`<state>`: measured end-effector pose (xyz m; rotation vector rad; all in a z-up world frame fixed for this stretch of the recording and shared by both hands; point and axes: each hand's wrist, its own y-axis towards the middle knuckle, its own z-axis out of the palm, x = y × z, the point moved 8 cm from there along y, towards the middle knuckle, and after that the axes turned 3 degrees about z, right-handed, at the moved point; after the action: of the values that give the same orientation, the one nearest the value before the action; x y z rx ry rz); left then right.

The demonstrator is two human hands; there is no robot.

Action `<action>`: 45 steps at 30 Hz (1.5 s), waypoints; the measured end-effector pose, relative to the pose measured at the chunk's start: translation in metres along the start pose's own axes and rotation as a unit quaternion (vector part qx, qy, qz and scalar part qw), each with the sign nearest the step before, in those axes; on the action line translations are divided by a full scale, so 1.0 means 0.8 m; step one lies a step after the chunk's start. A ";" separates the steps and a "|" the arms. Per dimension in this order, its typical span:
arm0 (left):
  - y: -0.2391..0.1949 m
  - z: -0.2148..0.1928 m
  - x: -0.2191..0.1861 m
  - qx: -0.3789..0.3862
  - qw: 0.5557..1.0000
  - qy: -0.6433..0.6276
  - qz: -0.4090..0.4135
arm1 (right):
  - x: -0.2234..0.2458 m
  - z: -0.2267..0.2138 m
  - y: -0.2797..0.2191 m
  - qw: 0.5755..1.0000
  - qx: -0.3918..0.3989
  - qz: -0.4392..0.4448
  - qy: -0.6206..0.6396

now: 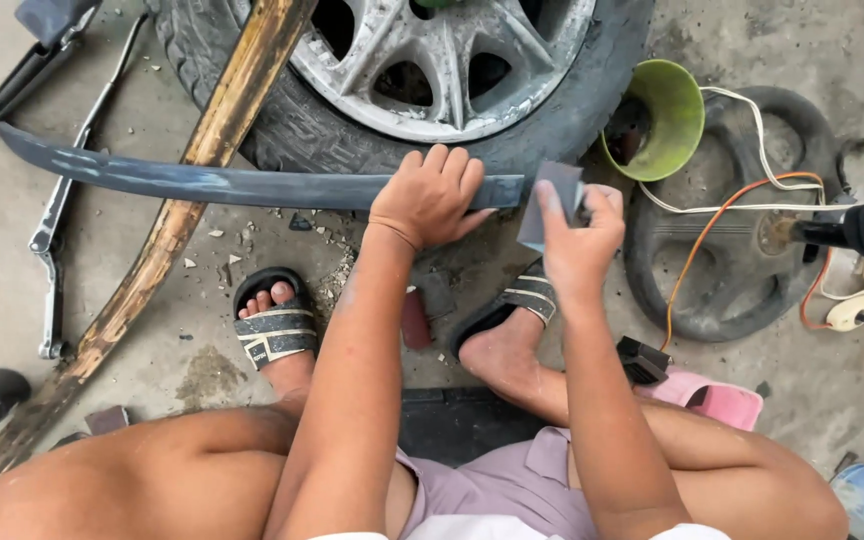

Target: The person sits on the ground and uses a sanding block to smooth the surface of a long, curved metal blade resting on a car tire. The person holds the blade steady with one hand while sanding it with the other.

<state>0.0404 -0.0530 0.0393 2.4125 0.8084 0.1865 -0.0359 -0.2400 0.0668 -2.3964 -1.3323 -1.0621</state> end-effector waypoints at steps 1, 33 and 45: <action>0.000 -0.001 0.001 0.001 1.000 0.001 0.000 | 0.003 0.006 0.006 1.000 0.001 0.000 0.001; 0.000 0.003 0.001 0.003 1.000 0.001 0.003 | 0.072 0.060 0.023 0.989 -0.050 -0.121 -0.072; 0.005 -0.003 0.006 0.017 1.000 0.008 0.000 | 0.075 0.070 0.030 0.983 -0.096 -0.154 -0.043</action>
<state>0.0453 -0.0514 0.0432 2.4467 0.8245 0.1938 0.0310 -0.1869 0.0706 -2.4475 -1.7484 -1.2261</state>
